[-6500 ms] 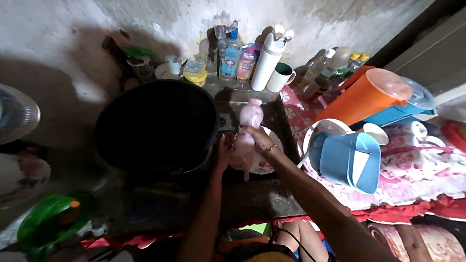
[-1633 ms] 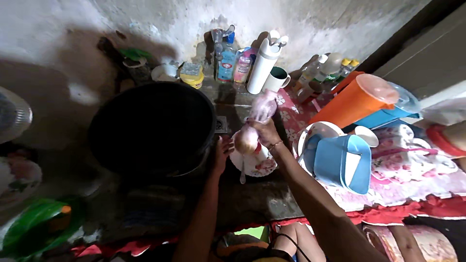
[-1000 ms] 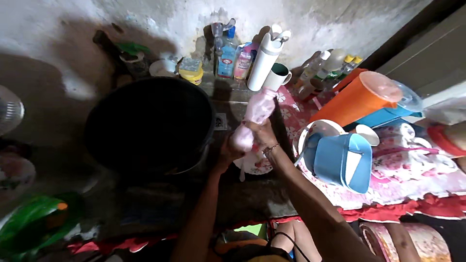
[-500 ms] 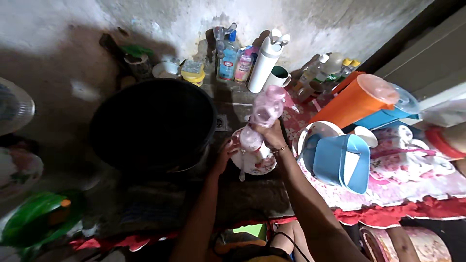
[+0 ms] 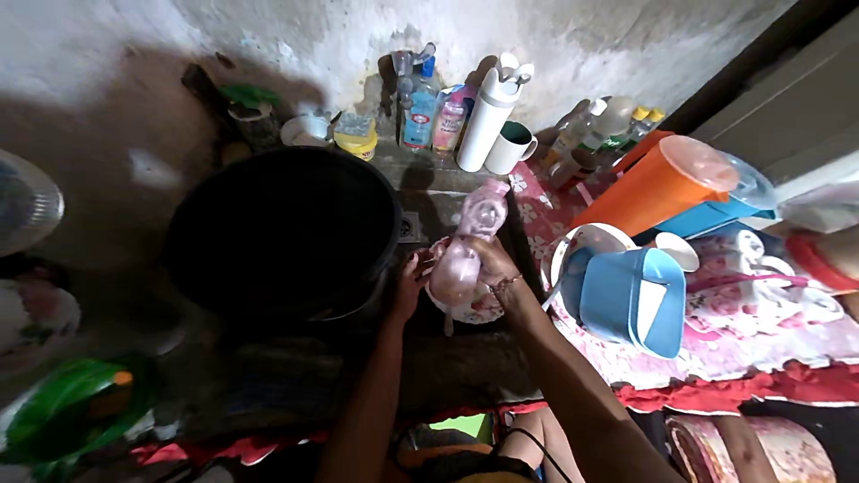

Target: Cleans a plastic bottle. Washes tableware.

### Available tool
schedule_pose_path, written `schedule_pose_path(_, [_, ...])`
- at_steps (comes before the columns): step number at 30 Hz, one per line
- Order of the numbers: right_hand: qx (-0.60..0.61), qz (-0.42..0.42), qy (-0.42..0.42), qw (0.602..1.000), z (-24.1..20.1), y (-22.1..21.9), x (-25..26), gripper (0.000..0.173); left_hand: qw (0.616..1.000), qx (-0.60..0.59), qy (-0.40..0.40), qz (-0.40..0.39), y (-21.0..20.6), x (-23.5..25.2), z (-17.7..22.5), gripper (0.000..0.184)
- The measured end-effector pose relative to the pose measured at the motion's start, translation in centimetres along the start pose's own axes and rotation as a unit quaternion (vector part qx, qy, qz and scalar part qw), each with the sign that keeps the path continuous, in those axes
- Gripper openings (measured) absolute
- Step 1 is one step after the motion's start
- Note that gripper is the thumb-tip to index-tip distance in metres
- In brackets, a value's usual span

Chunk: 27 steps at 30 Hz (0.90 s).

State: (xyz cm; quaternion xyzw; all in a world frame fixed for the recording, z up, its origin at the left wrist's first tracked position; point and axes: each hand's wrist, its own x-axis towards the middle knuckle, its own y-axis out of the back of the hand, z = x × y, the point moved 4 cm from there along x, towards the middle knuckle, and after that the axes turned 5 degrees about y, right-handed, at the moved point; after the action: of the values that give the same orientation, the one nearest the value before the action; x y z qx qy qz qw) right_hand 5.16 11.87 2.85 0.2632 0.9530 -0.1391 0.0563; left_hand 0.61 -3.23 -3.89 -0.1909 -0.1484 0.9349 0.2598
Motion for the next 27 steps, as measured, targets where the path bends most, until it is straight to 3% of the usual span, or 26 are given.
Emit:
schedule_pose_path(2, [0.050,0.028,-0.038,0.998,0.7,0.2,0.2,0.025,1.000,-0.010,0.005,0.002,0.1,0.1,-0.6,0.049])
schedule_pose_path(5, [-0.007,0.101,-0.057,0.993,1.1,0.1,0.2,0.034,1.000,-0.010,-0.009,-0.002,0.1,0.2,-0.6,0.049])
schedule_pose_path(9, [-0.028,0.030,-0.110,0.993,2.2,-1.3,-1.7,0.035,1.000,-0.010,-0.022,-0.003,0.3,0.2,-0.5,0.049])
schedule_pose_path(12, [0.012,0.099,-0.129,0.987,4.3,-0.1,-0.3,0.040,0.999,0.005,-0.031,-0.009,0.6,0.6,-1.0,0.051])
schedule_pose_path(15, [-0.015,0.066,-0.162,0.984,3.2,-1.7,-2.1,0.037,1.000,-0.012,-0.001,0.015,0.4,0.2,-0.1,0.050])
schedule_pose_path(19, [0.103,0.039,-0.128,0.986,3.7,-1.0,-1.4,0.040,0.996,0.076,-0.042,0.031,0.4,0.1,-0.4,0.038])
schedule_pose_path(22, [0.168,0.035,-0.146,0.974,2.8,-1.6,-2.2,0.052,0.963,0.246,-0.112,0.013,0.0,0.1,0.1,0.045])
schedule_pose_path(25, [0.196,0.016,-0.133,0.972,3.4,-1.0,-3.3,0.054,0.911,0.383,-0.130,-0.081,-1.7,-0.5,2.2,0.067])
schedule_pose_path(27, [0.207,0.010,-0.127,0.970,3.5,-0.6,-3.9,0.052,0.879,0.409,-0.205,-0.138,-2.8,0.1,2.7,0.062])
